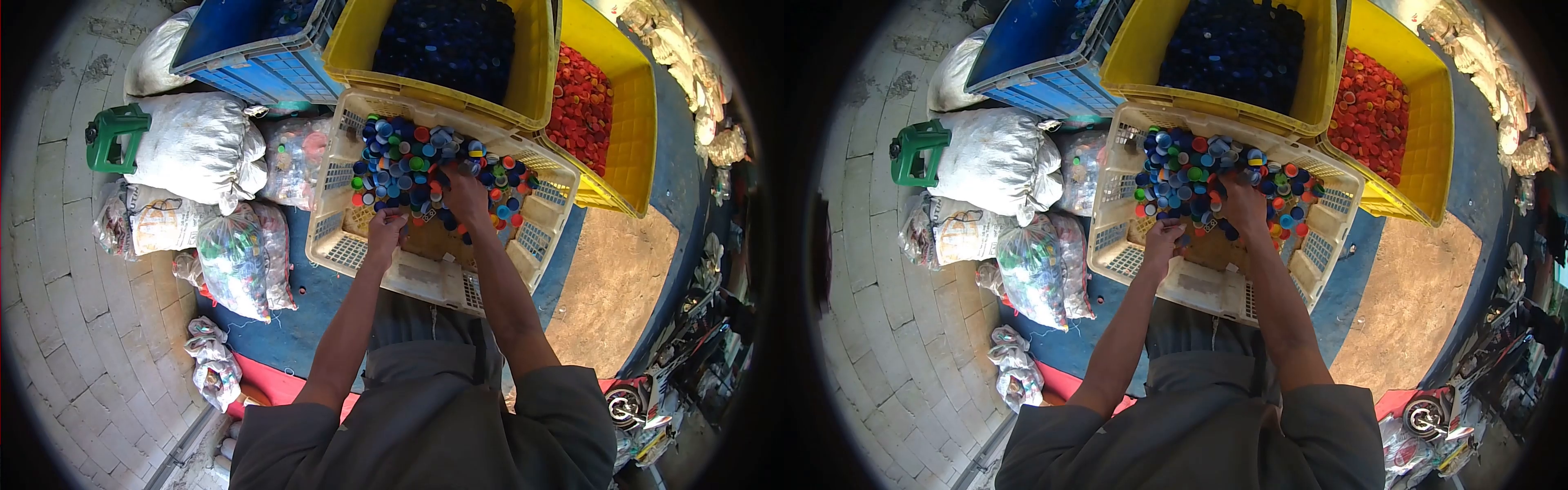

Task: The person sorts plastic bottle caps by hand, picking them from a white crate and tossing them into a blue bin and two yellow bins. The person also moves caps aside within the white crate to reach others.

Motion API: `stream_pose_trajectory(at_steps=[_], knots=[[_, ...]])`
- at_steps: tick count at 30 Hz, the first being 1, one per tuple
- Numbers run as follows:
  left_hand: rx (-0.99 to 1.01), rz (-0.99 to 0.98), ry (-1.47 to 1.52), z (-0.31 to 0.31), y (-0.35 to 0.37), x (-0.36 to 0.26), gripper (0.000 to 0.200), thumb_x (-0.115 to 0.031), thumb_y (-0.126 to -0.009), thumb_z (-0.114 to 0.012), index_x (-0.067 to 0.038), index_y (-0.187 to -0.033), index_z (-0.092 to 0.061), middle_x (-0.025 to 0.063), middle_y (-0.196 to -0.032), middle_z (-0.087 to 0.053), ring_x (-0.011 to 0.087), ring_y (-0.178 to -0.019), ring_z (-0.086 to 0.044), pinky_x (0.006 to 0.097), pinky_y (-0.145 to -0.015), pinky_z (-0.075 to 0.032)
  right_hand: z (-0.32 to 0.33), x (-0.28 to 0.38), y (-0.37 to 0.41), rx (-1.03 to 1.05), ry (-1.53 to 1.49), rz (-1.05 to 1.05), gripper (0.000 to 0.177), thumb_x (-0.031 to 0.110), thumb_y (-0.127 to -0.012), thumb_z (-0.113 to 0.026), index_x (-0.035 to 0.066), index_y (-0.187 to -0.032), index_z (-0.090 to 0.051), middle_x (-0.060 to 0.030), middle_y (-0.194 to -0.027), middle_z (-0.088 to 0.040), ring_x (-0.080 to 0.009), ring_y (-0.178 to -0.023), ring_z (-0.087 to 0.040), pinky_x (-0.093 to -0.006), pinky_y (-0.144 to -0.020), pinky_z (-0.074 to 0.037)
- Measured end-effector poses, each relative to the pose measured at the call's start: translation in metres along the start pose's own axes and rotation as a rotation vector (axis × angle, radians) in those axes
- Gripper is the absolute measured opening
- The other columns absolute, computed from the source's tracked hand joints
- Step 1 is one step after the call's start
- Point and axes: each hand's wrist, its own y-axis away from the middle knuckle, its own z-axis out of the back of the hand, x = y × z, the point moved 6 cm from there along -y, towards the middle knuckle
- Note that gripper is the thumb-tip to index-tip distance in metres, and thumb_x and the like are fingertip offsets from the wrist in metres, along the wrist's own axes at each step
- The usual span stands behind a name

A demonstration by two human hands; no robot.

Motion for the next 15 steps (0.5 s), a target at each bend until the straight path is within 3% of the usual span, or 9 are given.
stream_pose_trajectory(at_steps=[3, 5, 6, 9, 12, 14, 15], knots=[[-0.003, -0.112, -0.149, -0.01, -0.009, -0.004, 0.026, -0.02, -0.086, -0.064, -0.008, -0.107, -0.055, 0.0019, -0.088, -0.056, 0.0109, -0.076, -0.056, 0.0278, -0.059, -0.05, 0.005, 0.001, 0.001, -0.044, -0.027, 0.052, 0.039, 0.014, -0.076, -0.065, 0.018, -0.115, -0.062, -0.0132, -0.1, -0.064, -0.0364, -0.092, -0.062, -0.0457, -0.075, -0.051], [0.017, -0.127, -0.146, -0.017, -0.015, -0.004, 0.024, -0.021, -0.088, -0.061, -0.008, -0.108, -0.056, 0.0029, -0.088, -0.057, 0.0115, -0.075, -0.057, 0.0283, -0.058, -0.049, 0.008, -0.006, 0.005, -0.159, -0.128, 0.058, 0.039, 0.015, -0.077, -0.067, 0.016, -0.115, -0.06, -0.0121, -0.092, -0.063, -0.0329, -0.084, -0.064, -0.0434, -0.069, -0.052], [0.046, -0.074, 0.004, -0.018, -0.019, -0.001, 0.025, -0.022, -0.089, -0.059, -0.007, -0.108, -0.056, 0.0031, -0.088, -0.057, 0.0118, -0.074, -0.057, 0.0279, -0.057, -0.049, 0.015, -0.005, 0.008, -0.219, -0.177, 0.061, 0.04, 0.016, -0.077, -0.067, 0.015, -0.115, -0.059, -0.0116, -0.088, -0.063, -0.0312, -0.08, -0.065, -0.0422, -0.066, -0.052], [0.087, 0.065, 0.351, -0.021, -0.026, 0.001, 0.027, -0.026, -0.092, -0.053, -0.006, -0.109, -0.057, 0.0036, -0.085, -0.059, 0.0128, -0.069, -0.057, 0.0275, -0.056, -0.047, 0.021, -0.023, 0.023, -0.087, -0.541, -0.244, 0.038, 0.016, -0.079, -0.068, 0.009, -0.114, -0.057, -0.0059, -0.079, -0.06, -0.0234, -0.069, -0.061, -0.0369, -0.062, -0.05], [0.041, 0.091, 0.372, -0.019, -0.03, -0.004, 0.027, -0.028, -0.093, -0.052, -0.006, -0.105, -0.06, 0.0031, -0.08, -0.06, 0.0141, -0.065, -0.057, 0.0287, -0.057, -0.046, -0.006, -0.047, 0.043, 0.048, -1.566, -0.51, 0.04, 0.016, -0.08, -0.062, 0.003, -0.116, -0.053, -0.0032, -0.084, -0.057, -0.0185, -0.069, -0.056, -0.0326, -0.064, -0.048], [0.028, 0.02, 0.228, -0.018, -0.035, -0.006, 0.025, -0.027, -0.091, -0.056, -0.005, -0.101, -0.062, 0.0027, -0.078, -0.061, 0.0152, -0.064, -0.058, 0.0303, -0.058, -0.047, -0.007, -0.048, 0.058, 0.069, -1.868, -0.504, 0.042, 0.015, -0.078, -0.058, 0.002, -0.118, -0.05, -0.0058, -0.091, -0.057, -0.0202, -0.075, -0.056, -0.0341, -0.068, -0.048], [-0.017, -0.126, 0.013, -0.019, -0.037, -0.013, 0.026, -0.027, -0.089, -0.06, -0.005, -0.102, -0.061, 0.0042, -0.081, -0.063, 0.017, -0.068, -0.06, 0.0315, -0.061, -0.048, -0.006, -0.047, 0.065, 0.079, -2.018, -0.498, 0.044, 0.014, -0.077, -0.055, 0.002, -0.119, -0.049, -0.007, -0.094, -0.057, -0.0211, -0.078, -0.057, -0.0348, -0.07, -0.048]])
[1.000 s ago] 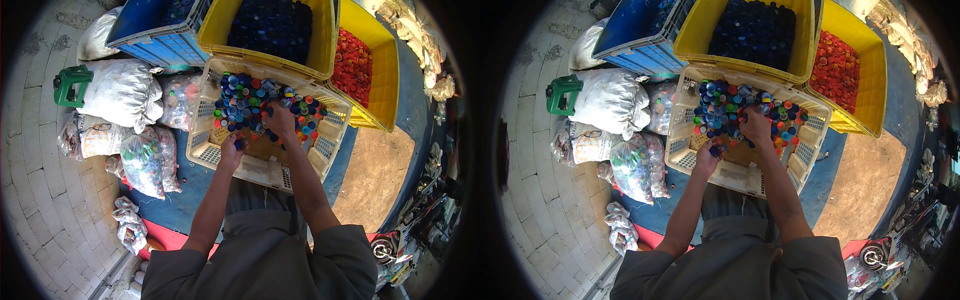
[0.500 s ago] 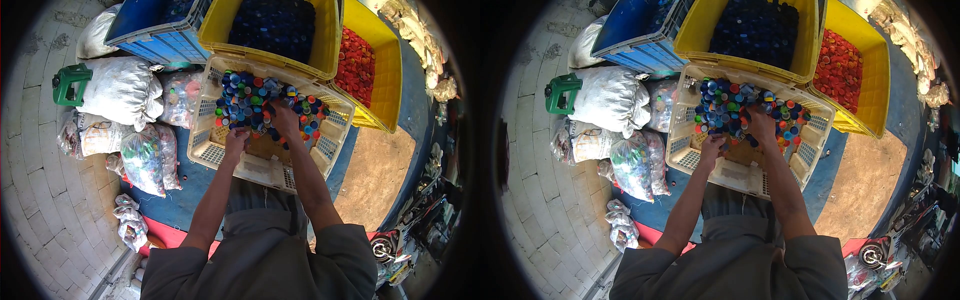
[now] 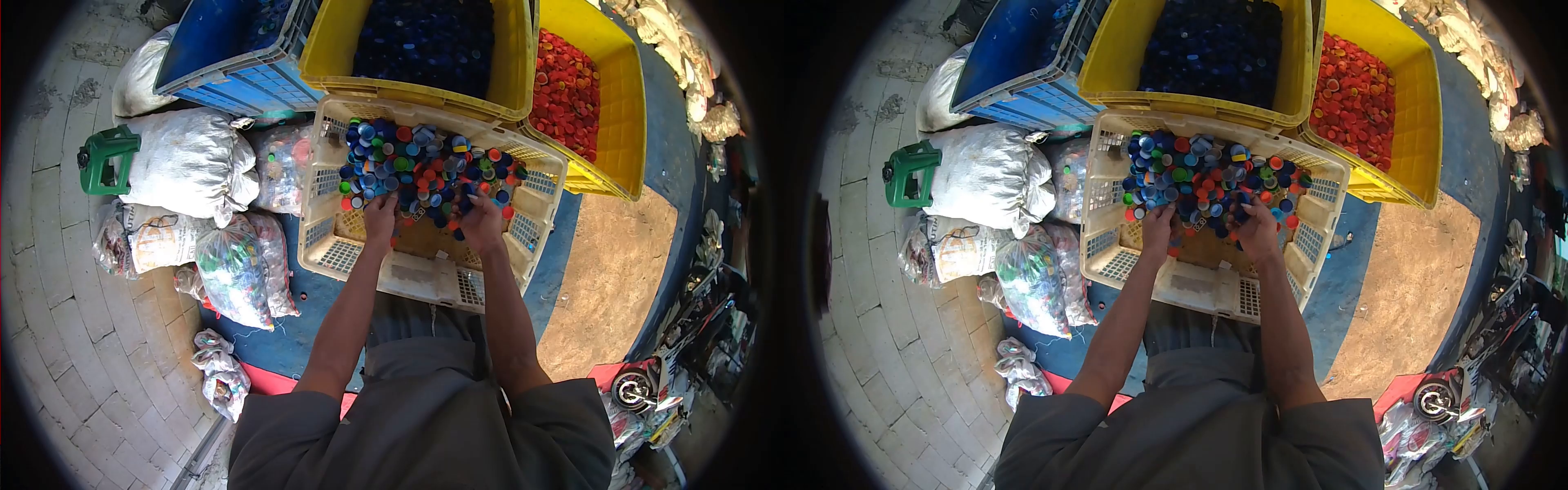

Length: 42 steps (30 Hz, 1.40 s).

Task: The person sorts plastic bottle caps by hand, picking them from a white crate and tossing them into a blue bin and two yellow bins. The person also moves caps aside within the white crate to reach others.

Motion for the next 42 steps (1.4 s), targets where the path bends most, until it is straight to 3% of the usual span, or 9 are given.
stream_pose_trajectory(at_steps=[8, 14, 17, 24, 27, 30, 33, 38, 42], knots=[[-0.167, -0.502, -0.719, -0.03, 0.007, -0.03, 0.039, -0.027, -0.07, -0.076, -0.006, -0.099, -0.061, 0.0146, -0.086, -0.067, 0.033, -0.082, -0.065, 0.0419, -0.073, -0.05, 0.0, 0.001, 0.03, 0.176, 0.021, 0.082, 0.055, 0.021, -0.072, -0.054, 0.003, -0.124, -0.047, -0.0128, -0.106, -0.057, -0.0247, -0.087, -0.058, -0.0392, -0.076, -0.05], [-0.176, -0.392, -0.823, -0.038, 0.001, -0.029, 0.031, -0.027, -0.073, -0.075, -0.005, -0.089, -0.06, 0.0124, -0.079, -0.066, 0.0331, -0.078, -0.064, 0.0438, -0.071, -0.05, 0.009, 0.005, 0.035, 0.087, 0.033, 0.098, 0.054, 0.031, -0.083, -0.053, 0.001, -0.127, -0.046, -0.0138, -0.107, -0.059, -0.025, -0.089, -0.06, -0.0381, -0.074, -0.05], [-0.155, -0.453, -0.628, -0.033, -0.004, -0.021, 0.029, -0.028, -0.075, -0.074, -0.004, -0.081, -0.059, 0.009, -0.075, -0.065, 0.0283, -0.069, -0.064, 0.0387, -0.061, -0.051, 0.007, 0.01, 0.035, -0.014, -0.023, 0.059, 0.048, 0.033, -0.089, -0.051, 0.002, -0.125, -0.047, -0.0129, -0.103, -0.061, -0.0229, -0.086, -0.061, -0.0371, -0.071, -0.05], [0.082, 0.097, 0.177, -0.029, 0.014, 0.0, 0.025, -0.021, -0.079, -0.071, -0.008, -0.094, -0.055, 0.0038, -0.079, -0.06, 0.0132, -0.063, -0.061, 0.0284, -0.051, -0.049, 0.038, 0.021, 0.005, -0.227, 0.061, 0.066, 0.03, 0.027, -0.092, -0.053, 0.005, -0.112, -0.056, -0.0088, -0.095, -0.063, -0.0213, -0.077, -0.062, -0.0335, -0.064, -0.05], [0.173, 0.094, 0.206, -0.028, 0.029, -0.008, 0.023, -0.02, -0.08, -0.069, -0.01, -0.093, -0.053, 0.0044, -0.08, -0.061, 0.0137, -0.064, -0.062, 0.0294, -0.05, -0.05, 0.044, 0.037, -0.018, -0.252, 0.364, 0.177, 0.031, 0.025, -0.088, -0.055, 0.002, -0.109, -0.061, -0.0107, -0.087, -0.066, -0.0219, -0.068, -0.063, -0.0351, -0.058, -0.049], [0.294, 0.175, 0.305, -0.024, 0.033, -0.002, 0.02, -0.022, -0.081, -0.068, -0.011, -0.089, -0.053, 0.0038, -0.08, -0.06, 0.0134, -0.063, -0.061, 0.0285, -0.048, -0.048, 0.016, 0.065, -0.026, -0.331, 1.465, 0.492, 0.035, 0.02, -0.08, -0.061, 0.009, -0.113, -0.063, -0.0148, -0.086, -0.068, -0.026, -0.074, -0.066, -0.039, -0.064, -0.053], [0.263, 0.223, 0.263, -0.022, 0.037, 0.0, 0.02, -0.026, -0.082, -0.069, -0.012, -0.084, -0.054, 0.0018, -0.074, -0.058, 0.012, -0.06, -0.059, 0.0271, -0.047, -0.046, 0.007, 0.067, -0.035, -0.355, 1.795, 0.467, 0.043, 0.017, -0.073, -0.062, 0.017, -0.116, -0.063, -0.0169, -0.091, -0.068, -0.0315, -0.084, -0.067, -0.0416, -0.072, -0.054], [0.208, 0.128, -0.199, -0.022, 0.034, 0.006, 0.025, -0.028, -0.08, -0.074, -0.01, -0.08, -0.057, -0.0031, -0.065, -0.053, 0.0084, -0.058, -0.055, 0.0255, -0.045, -0.042, 0.008, 0.069, -0.038, -0.361, 1.864, 0.415, 0.043, 0.016, -0.073, -0.064, 0.019, -0.115, -0.062, -0.0156, -0.094, -0.068, -0.0357, -0.088, -0.066, -0.0448, -0.074, -0.053], [0.283, -0.26, -0.63, -0.043, 0.025, 0.011, 0.023, -0.018, -0.074, -0.075, -0.008, -0.092, -0.063, 0.0011, -0.067, -0.058, 0.0163, -0.061, -0.059, 0.0279, -0.054, -0.047, 0.01, 0.07, -0.033, -0.357, 1.765, 0.602, 0.038, 0.019, -0.075, -0.069, 0.013, -0.112, -0.062, -0.0165, -0.085, -0.068, -0.0328, -0.079, -0.067, -0.0418, -0.068, -0.052]])
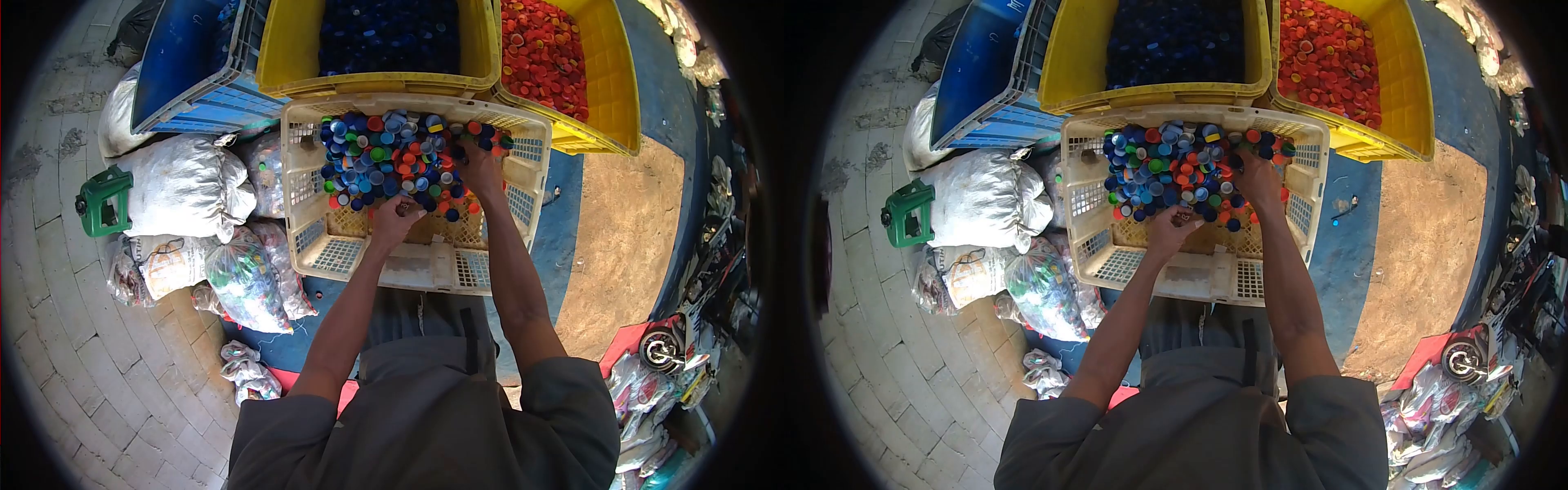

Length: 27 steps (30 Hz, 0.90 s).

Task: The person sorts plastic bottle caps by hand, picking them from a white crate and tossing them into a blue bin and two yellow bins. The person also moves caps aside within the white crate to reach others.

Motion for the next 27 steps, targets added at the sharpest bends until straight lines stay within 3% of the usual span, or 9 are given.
stream_pose_trajectory(at_steps=[2, 5, 9, 13, 14, 17, 20, 23, 27], knots=[[0.031, -0.109, -0.225, -0.008, 0.0, -0.011, 0.026, -0.015, -0.074, -0.073, -0.008, -0.098, -0.064, 0.0056, -0.074, -0.061, 0.0228, -0.066, -0.062, 0.032, -0.059, -0.05, 0.01, -0.002, 0.008, -0.002, -0.154, -0.136, 0.04, 0.018, -0.074, -0.071, 0.008, -0.112, -0.061, -0.0161, -0.084, -0.068, -0.0289, -0.078, -0.067, -0.0394, -0.067, -0.052], [-0.103, -0.308, -0.495, -0.015, -0.005, -0.013, 0.024, -0.01, -0.074, -0.067, -0.009, -0.098, -0.065, 0.0117, -0.095, -0.061, 0.032, -0.079, -0.064, 0.0408, -0.066, -0.053, 0.027, 0.003, 0.03, -0.019, -0.373, -0.287, 0.043, 0.019, -0.074, -0.073, 0.001, -0.111, -0.059, -0.0126, -0.079, -0.066, -0.0216, -0.07, -0.064, -0.0342, -0.061, -0.05], [-0.023, -0.201, -0.617, -0.024, -0.01, -0.013, 0.019, -0.011, -0.077, -0.064, -0.008, -0.096, -0.065, 0.0141, -0.109, -0.057, 0.035, -0.088, -0.063, 0.0454, -0.071, -0.053, 0.013, -0.011, 0.07, -0.012, -0.911, -0.531, 0.044, 0.018, -0.075, -0.074, 0.004, -0.113, -0.057, -0.0031, -0.074, -0.06, -0.0133, -0.061, -0.054, -0.0272, -0.058, -0.044], [-0.045, -0.258, -0.569, -0.026, -0.009, -0.023, 0.017, -0.013, -0.077, -0.065, -0.007, -0.092, -0.064, 0.015, -0.106, -0.057, 0.0345, -0.084, -0.063, 0.044, -0.069, -0.053, -0.006, -0.006, 0.102, 0.09, -1.697, -0.654, 0.034, 0.016, -0.082, -0.06, 0.003, -0.111, -0.051, -0.0078, -0.087, -0.06, -0.0195, -0.076, -0.06, -0.0326, -0.068, -0.046], [-0.064, -0.284, -0.551, -0.025, -0.008, -0.025, 0.016, -0.013, -0.077, -0.066, -0.006, -0.091, -0.064, 0.0153, -0.104, -0.057, 0.0341, -0.082, -0.063, 0.0431, -0.068, -0.053, -0.007, -0.004, 0.107, 0.103, -1.751, -0.645, 0.036, 0.015, -0.079, -0.058, 0.003, -0.113, -0.05, -0.0096, -0.091, -0.059, -0.0215, -0.08, -0.06, -0.0348, -0.071, -0.047], [-0.082, -0.43, -0.288, -0.022, -0.008, -0.026, 0.012, -0.016, -0.08, -0.065, -0.008, -0.088, -0.062, 0.0122, -0.098, -0.06, 0.0248, -0.069, -0.062, 0.0354, -0.056, -0.051, -0.009, 0.001, 0.112, 0.142, -1.883, -0.591, 0.047, 0.012, -0.07, -0.052, 0.003, -0.116, -0.048, -0.0141, -0.103, -0.058, -0.0268, -0.091, -0.059, -0.0397, -0.079, -0.048], [0.208, 0.334, 0.709, -0.025, 0.0, -0.01, 0.013, -0.017, -0.082, -0.064, -0.012, -0.093, -0.059, 0.0076, -0.094, -0.061, 0.015, -0.065, -0.058, 0.028, -0.05, -0.044, -0.002, 0.01, 0.109, 0.161, -1.939, -0.54, 0.059, 0.012, -0.061, -0.051, 0.002, -0.118, -0.047, -0.0167, -0.112, -0.056, -0.0295, -0.099, -0.058, -0.0417, -0.086, -0.048], [0.189, 0.335, 1.052, -0.012, 0.011, -0.034, 0.016, -0.018, -0.085, -0.06, -0.013, -0.1, -0.055, 0.0051, -0.095, -0.063, 0.0102, -0.067, -0.057, 0.0251, -0.048, -0.041, 0.006, 0.021, 0.103, 0.195, -1.964, -0.537, 0.066, 0.011, -0.057, -0.051, 0.001, -0.122, -0.045, -0.0185, -0.118, -0.054, -0.0309, -0.103, -0.057, -0.0442, -0.091, -0.048], [0.253, 0.293, 1.277, -0.007, 0.014, -0.049, 0.024, -0.021, -0.089, -0.051, -0.009, -0.11, -0.054, 0.0073, -0.1, -0.063, 0.0147, -0.075, -0.061, 0.0274, -0.056, -0.048, 0.011, 0.038, 0.1, 0.246, -1.991, -0.509, 0.073, 0.011, -0.057, -0.052, -0.001, -0.128, -0.042, -0.0208, -0.123, -0.053, -0.0327, -0.108, -0.055, -0.0473, -0.096, -0.045]])
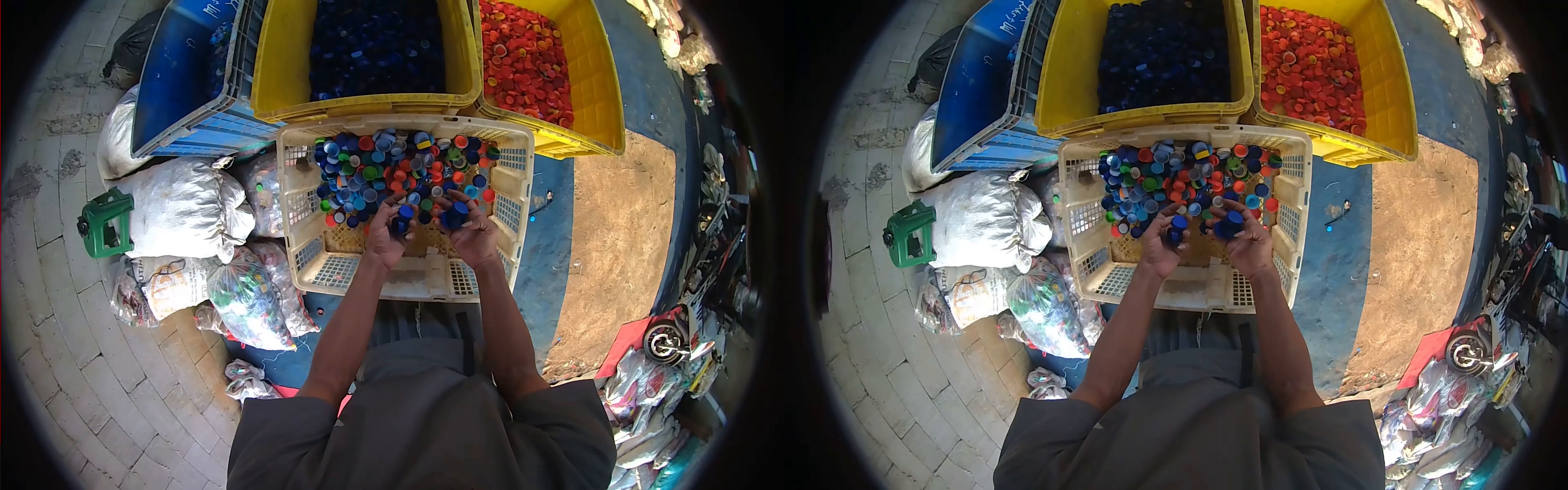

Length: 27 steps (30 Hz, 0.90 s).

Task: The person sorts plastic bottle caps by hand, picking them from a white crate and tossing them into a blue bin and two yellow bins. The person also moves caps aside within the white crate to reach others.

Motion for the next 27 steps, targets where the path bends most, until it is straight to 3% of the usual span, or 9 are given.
stream_pose_trajectory(at_steps=[5, 8, 20, 22, 27], knots=[[0.027, -0.006, 0.191, -0.015, -0.001, -0.005, 0.033, -0.02, -0.091, -0.044, -0.001, -0.118, -0.052, 0.0123, -0.109, -0.06, 0.0248, -0.097, -0.061, 0.0359, -0.08, -0.053, -0.014, -0.006, -0.002, 0.012, -0.057, -0.028, 0.077, 0.009, -0.057, -0.05, -0.002, -0.132, -0.039, -0.0221, -0.126, -0.05, -0.035, -0.112, -0.054, -0.0474, -0.1, -0.042], [0.071, -0.019, 0.22, -0.02, 0.0, -0.01, 0.033, -0.015, -0.09, -0.042, 0.002, -0.118, -0.051, 0.0156, -0.115, -0.057, 0.0289, -0.106, -0.057, 0.0399, -0.09, -0.05, -0.019, -0.009, -0.001, -0.007, -0.088, -0.025, 0.076, 0.008, -0.058, -0.049, -0.002, -0.132, -0.038, -0.022, -0.128, -0.049, -0.0355, -0.114, -0.053, -0.0472, -0.101, -0.041], [-0.009, -0.067, 0.116, -0.02, 0.003, -0.017, 0.042, 0.008, -0.082, -0.042, 0.005, -0.124, -0.047, 0.0174, -0.116, -0.054, 0.0294, -0.114, -0.053, 0.0387, -0.102, -0.046, -0.019, -0.008, -0.006, -0.049, -0.056, 0.004, 0.064, -0.001, -0.064, -0.042, -0.003, -0.127, -0.04, -0.0213, -0.126, -0.049, -0.0355, -0.114, -0.052, -0.0462, -0.101, -0.044], [0.018, -0.085, 0.1, -0.022, 0.003, -0.019, 0.04, 0.007, -0.083, -0.043, 0.005, -0.122, -0.047, 0.0166, -0.114, -0.054, 0.0291, -0.113, -0.054, 0.0388, -0.101, -0.047, -0.021, -0.008, -0.007, -0.038, -0.047, 0.014, 0.06, 0.0, -0.069, -0.04, -0.002, -0.129, -0.039, -0.0213, -0.128, -0.047, -0.0336, -0.114, -0.052, -0.0464, -0.101, -0.043], [0.084, -0.104, 0.19, -0.042, -0.002, -0.041, 0.035, 0.004, -0.084, -0.044, 0.01, -0.118, -0.047, 0.0184, -0.113, -0.054, 0.0292, -0.111, -0.054, 0.0399, -0.101, -0.046, -0.053, 0.006, -0.023, -0.084, 0.045, 0.023, 0.058, -0.004, -0.068, -0.038, -0.004, -0.126, -0.039, -0.0206, -0.124, -0.048, -0.0337, -0.114, -0.052, -0.0467, -0.102, -0.041]])
